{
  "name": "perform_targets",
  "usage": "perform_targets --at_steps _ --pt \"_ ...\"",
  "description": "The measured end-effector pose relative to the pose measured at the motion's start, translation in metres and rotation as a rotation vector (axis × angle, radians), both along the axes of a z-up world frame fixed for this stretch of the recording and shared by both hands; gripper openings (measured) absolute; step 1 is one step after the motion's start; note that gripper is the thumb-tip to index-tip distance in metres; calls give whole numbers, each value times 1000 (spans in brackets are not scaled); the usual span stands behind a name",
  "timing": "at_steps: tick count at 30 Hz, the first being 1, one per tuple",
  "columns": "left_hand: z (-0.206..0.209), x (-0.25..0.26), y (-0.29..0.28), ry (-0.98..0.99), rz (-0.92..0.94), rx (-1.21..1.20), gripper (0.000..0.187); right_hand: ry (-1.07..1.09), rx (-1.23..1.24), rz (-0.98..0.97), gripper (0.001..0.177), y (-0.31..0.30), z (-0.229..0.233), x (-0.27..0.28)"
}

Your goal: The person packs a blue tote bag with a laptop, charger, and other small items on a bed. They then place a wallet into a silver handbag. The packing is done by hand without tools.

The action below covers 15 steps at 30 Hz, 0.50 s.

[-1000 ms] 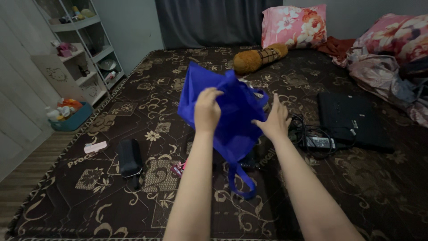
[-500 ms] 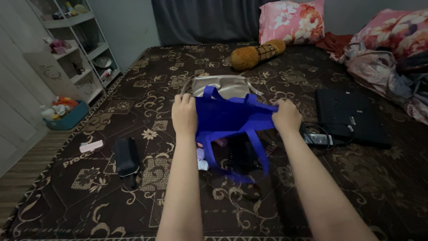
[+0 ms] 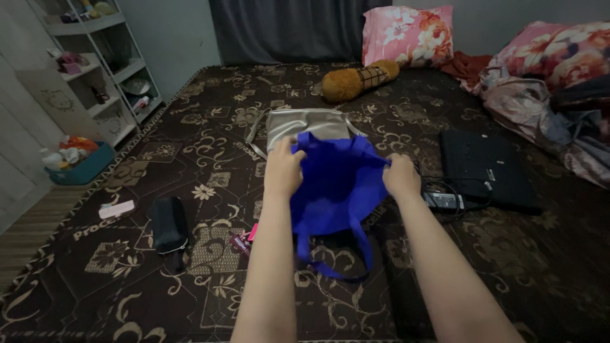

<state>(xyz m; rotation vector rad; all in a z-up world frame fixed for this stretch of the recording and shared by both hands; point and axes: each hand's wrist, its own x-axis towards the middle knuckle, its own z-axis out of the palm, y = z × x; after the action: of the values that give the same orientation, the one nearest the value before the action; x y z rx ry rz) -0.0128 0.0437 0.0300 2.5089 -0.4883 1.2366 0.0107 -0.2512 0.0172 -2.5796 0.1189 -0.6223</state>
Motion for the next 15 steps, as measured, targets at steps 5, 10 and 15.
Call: perform_targets --at_steps 5,10,15 --pt "-10 10 -14 1 1 13 34 -123 37 93 45 8 4 -10" --pt "-13 5 -35 338 -35 -297 29 13 -10 138 36 11 -3 -8" --pt "-3 -8 -61 138 -63 -410 40 148 -111 212 39 0 -12 -2"
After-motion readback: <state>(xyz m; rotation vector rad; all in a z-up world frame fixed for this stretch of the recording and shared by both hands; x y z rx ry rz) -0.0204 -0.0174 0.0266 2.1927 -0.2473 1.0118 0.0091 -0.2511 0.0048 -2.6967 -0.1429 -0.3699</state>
